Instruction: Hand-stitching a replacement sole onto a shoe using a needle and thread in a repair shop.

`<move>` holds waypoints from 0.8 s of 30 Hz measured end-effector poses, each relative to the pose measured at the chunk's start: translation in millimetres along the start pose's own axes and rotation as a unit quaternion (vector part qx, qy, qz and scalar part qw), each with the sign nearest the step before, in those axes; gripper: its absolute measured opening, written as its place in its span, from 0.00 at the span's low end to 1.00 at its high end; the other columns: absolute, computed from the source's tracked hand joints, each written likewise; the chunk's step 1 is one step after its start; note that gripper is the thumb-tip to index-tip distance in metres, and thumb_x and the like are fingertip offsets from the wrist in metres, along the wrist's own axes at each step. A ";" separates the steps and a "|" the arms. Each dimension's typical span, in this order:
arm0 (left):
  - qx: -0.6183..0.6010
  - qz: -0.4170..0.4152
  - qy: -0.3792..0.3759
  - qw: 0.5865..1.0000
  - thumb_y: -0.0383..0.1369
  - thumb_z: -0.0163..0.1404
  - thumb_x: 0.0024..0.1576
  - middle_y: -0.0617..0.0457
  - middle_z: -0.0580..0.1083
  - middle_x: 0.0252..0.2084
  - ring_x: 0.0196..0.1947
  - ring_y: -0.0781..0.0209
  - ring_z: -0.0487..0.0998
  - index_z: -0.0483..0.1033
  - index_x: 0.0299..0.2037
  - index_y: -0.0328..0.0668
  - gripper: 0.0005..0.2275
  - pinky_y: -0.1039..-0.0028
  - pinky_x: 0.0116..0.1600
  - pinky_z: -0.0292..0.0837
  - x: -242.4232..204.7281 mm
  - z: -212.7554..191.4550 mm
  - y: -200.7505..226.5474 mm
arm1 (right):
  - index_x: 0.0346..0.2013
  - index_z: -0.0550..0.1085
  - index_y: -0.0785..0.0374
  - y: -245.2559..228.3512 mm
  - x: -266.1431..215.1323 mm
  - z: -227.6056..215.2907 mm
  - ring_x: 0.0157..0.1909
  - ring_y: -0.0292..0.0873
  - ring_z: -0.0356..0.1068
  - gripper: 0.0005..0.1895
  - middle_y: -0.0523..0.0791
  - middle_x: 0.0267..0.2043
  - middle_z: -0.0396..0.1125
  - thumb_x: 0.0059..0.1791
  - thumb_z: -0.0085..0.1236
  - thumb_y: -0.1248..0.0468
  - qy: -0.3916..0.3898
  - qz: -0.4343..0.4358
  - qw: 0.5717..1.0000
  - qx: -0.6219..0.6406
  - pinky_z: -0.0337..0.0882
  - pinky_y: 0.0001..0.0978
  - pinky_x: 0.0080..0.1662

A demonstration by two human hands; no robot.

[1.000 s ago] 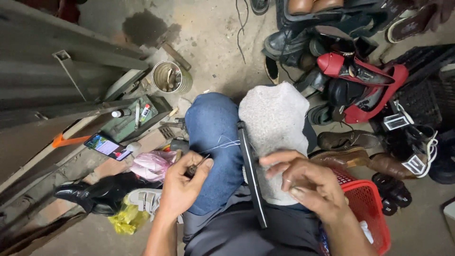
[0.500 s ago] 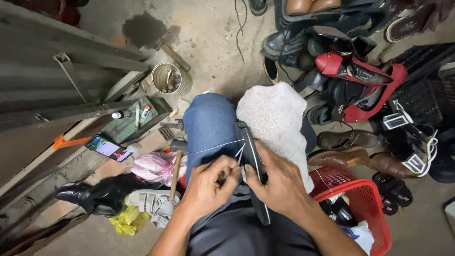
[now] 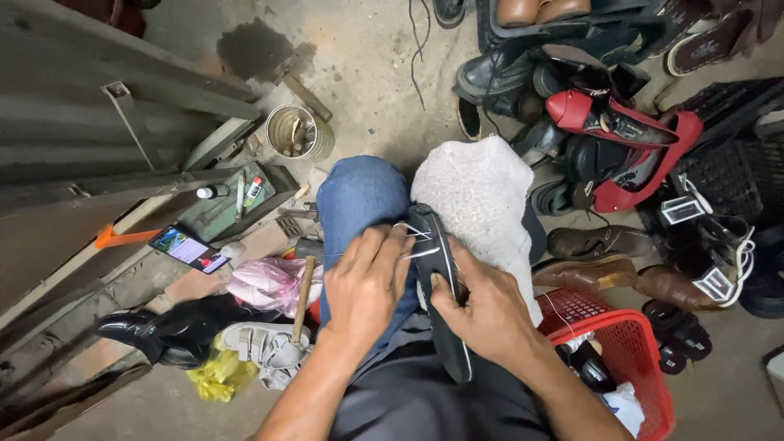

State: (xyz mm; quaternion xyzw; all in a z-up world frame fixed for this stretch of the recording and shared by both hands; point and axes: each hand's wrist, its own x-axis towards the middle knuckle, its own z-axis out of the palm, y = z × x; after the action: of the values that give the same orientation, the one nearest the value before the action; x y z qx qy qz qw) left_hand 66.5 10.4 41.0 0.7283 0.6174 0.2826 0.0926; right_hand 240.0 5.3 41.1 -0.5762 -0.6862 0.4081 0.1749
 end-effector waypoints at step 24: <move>0.244 -0.573 -0.364 0.692 0.46 0.51 0.58 0.48 0.80 0.55 0.51 0.42 0.82 0.78 0.59 0.62 0.18 0.56 0.52 0.79 -254.7 -31.1 -266.3 | 0.20 0.60 0.56 63.8 3.5 -49.0 0.42 0.49 0.78 0.22 0.53 0.44 0.75 0.60 0.42 0.60 0.083 -0.093 0.725 0.677 0.80 0.34 0.37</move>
State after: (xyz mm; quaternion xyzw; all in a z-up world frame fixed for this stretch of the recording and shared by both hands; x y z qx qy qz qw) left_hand -195.3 -179.9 -137.9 0.2758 0.8802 -0.2734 0.2727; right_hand 315.2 26.3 21.5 -0.2692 -0.2608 0.6965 0.6118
